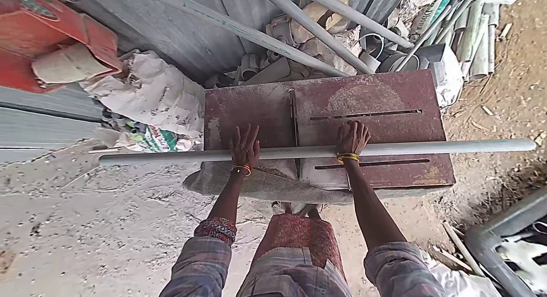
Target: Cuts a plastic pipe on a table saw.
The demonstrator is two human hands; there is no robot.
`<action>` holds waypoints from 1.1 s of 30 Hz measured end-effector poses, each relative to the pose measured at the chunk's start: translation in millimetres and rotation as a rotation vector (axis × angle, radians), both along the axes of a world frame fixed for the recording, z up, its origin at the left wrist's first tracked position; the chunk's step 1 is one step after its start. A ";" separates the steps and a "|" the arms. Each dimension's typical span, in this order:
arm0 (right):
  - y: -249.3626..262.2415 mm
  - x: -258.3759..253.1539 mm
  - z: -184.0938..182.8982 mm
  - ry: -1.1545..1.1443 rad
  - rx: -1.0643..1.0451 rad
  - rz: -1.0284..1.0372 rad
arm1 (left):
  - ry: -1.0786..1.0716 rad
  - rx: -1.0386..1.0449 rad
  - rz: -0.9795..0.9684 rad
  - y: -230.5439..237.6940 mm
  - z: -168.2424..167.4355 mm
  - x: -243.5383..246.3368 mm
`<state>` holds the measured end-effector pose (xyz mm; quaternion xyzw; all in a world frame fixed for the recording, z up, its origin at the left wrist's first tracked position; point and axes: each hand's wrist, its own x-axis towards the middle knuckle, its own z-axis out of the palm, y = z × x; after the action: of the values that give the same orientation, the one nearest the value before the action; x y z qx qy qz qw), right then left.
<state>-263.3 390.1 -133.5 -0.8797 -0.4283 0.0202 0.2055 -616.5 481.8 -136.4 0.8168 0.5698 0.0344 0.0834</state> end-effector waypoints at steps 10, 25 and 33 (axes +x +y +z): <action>-36.2 -19.1 -21.8 -0.101 -0.150 0.225 | 0.023 -0.101 0.126 11.7 3.5 9.6; -22.9 -19.0 -11.9 -0.056 -0.230 0.198 | 0.044 -0.177 0.152 19.0 7.0 13.7; -18.0 -18.1 -11.2 -0.037 -0.224 0.187 | 0.032 -0.156 0.153 21.5 6.2 14.3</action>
<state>-281.3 372.1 -144.7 -0.8537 -0.5071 0.0705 0.0954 -602.2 503.3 -130.2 0.7624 0.6327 -0.0169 0.1348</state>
